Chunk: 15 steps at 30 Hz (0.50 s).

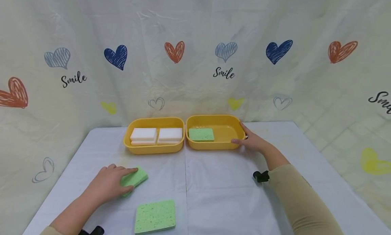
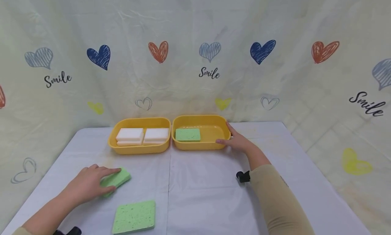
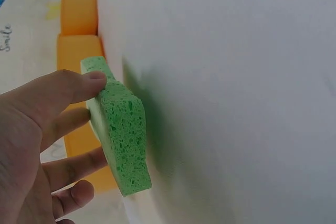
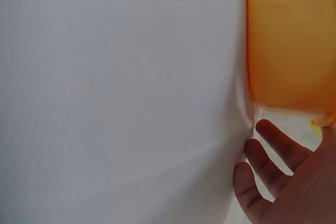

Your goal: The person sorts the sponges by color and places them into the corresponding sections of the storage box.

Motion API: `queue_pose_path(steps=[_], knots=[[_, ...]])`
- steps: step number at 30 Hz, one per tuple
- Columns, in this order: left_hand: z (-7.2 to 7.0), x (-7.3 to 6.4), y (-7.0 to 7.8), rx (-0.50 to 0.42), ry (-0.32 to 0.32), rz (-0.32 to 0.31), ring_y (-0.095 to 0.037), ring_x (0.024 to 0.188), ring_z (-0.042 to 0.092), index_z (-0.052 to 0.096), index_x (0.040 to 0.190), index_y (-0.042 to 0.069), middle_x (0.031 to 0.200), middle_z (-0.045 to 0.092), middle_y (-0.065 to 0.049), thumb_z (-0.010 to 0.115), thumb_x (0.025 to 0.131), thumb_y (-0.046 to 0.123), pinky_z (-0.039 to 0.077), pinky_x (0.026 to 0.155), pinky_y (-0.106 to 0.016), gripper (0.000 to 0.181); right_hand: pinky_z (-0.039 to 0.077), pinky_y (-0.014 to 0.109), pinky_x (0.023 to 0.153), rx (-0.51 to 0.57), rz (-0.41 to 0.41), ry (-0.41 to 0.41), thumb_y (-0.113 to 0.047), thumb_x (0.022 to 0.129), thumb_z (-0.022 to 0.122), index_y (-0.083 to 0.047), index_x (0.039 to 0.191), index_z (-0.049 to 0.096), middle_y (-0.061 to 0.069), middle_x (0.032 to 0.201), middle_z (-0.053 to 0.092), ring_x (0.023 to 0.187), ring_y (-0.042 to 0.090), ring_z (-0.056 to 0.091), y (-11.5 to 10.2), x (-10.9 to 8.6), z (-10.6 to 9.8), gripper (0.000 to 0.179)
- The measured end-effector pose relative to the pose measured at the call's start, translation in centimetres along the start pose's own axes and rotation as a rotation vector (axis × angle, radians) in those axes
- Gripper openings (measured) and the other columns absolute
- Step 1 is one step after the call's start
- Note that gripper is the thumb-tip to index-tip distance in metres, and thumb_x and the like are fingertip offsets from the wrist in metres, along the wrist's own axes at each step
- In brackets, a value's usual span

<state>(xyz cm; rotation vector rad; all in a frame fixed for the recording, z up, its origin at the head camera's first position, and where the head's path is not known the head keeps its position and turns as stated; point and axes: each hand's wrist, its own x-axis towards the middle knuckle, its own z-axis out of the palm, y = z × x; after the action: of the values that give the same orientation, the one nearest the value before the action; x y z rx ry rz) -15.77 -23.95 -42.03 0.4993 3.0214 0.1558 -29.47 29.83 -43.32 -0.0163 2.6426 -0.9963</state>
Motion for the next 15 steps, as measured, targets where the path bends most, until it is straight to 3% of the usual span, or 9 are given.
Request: queue_pose_path(steps=[9,15], knots=[[-1.3,1.4,0.7,-0.005,0.118,0.071,-0.024,0.099,0.056,0.067,0.131,0.028,0.122,0.069,0.001,0.081,0.078,0.043,0.044,0.079,-0.046,0.056,0.016,0.070,0.112,0.005,-0.013,-0.002,-0.063,0.085,0.067,-0.035,0.157,-0.014,0.022,0.164,0.006,0.142,0.049,0.020,-0.1,-0.2,0.0,0.112],[-3.2,3.9,2.4,-0.106,0.158,0.119,-0.027,0.107,0.057,0.065,0.133,0.028,0.127,0.067,0.001,0.081,0.081,0.038,0.043,0.086,-0.050,0.055,0.015,0.071,0.111,0.007,-0.012,-0.005,-0.064,0.084,0.067,-0.034,0.157,-0.014,0.022,0.164,0.003,0.143,0.051,0.016,0.0,0.0,-0.1,0.113]])
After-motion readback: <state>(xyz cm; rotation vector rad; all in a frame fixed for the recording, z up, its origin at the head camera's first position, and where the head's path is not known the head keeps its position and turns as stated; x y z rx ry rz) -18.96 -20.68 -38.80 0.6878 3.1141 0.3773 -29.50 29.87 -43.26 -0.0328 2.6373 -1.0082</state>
